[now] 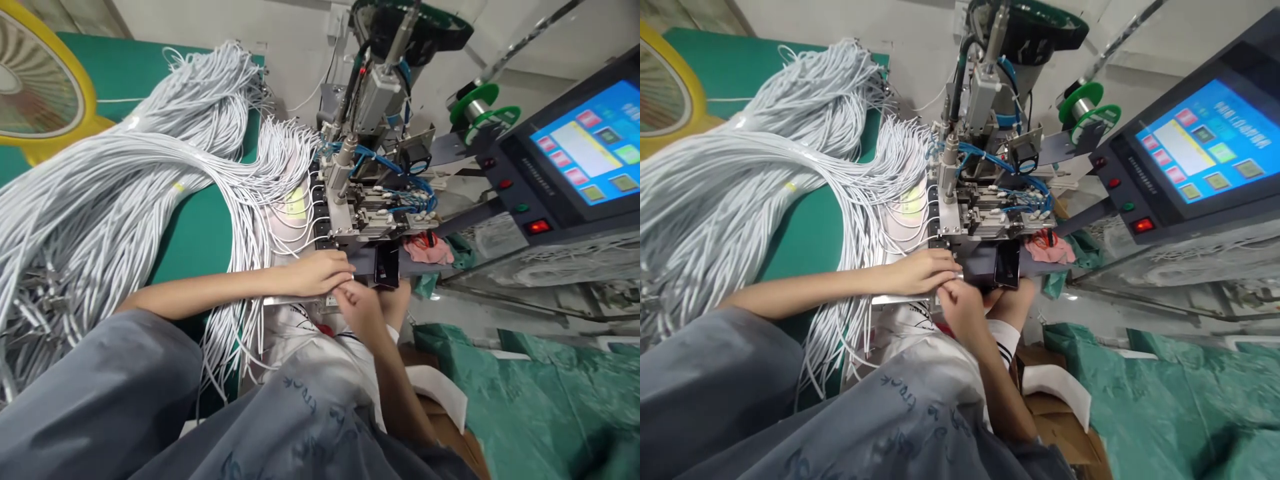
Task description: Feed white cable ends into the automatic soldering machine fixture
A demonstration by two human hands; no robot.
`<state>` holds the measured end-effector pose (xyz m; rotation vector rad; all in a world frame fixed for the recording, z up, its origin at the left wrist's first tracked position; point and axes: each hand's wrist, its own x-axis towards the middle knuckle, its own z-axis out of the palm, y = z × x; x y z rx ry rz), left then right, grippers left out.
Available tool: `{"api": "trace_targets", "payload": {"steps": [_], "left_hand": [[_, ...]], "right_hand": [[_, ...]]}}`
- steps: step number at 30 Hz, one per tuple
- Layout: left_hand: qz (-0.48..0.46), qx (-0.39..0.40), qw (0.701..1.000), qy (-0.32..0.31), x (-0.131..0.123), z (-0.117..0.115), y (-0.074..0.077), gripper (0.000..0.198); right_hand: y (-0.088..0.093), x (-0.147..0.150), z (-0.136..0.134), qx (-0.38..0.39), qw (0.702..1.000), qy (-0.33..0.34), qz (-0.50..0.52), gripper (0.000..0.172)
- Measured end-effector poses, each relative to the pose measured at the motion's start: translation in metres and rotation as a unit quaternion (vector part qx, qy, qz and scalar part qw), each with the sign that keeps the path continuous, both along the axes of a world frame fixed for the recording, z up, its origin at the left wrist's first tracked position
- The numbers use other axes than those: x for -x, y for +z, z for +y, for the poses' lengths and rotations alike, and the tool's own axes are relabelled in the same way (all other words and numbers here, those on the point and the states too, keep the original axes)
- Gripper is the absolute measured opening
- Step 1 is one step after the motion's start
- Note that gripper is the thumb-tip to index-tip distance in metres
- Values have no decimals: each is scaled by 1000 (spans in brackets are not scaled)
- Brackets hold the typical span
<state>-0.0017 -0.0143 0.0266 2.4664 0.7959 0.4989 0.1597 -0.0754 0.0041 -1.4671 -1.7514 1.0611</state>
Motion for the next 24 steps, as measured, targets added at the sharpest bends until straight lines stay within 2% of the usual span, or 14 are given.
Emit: {"api": "trace_targets", "payload": {"steps": [2,5,8,11,15,21,24], "left_hand": [[-86,57,995,-8,-2,1,-6,31],[-146,102,984,25,-2,6,-14,28],[-167,117,978,38,-2,8,-14,23],[-184,117,975,49,-3,6,-10,21],[-208,118,969,58,-4,1,-7,20],[-245,123,961,31,-2,1,-2,18],[-241,156,958,4,-2,2,2,21]], "right_hand": [[4,-17,19,-6,995,-73,68,7],[5,-26,37,0,971,-137,194,23],[4,-19,39,-14,958,-150,245,21],[-2,-7,34,-42,952,-154,260,15],[-6,-3,30,-58,953,-127,269,13],[6,-7,27,-139,961,-125,205,9],[9,-4,24,-138,962,-122,203,10]]}}
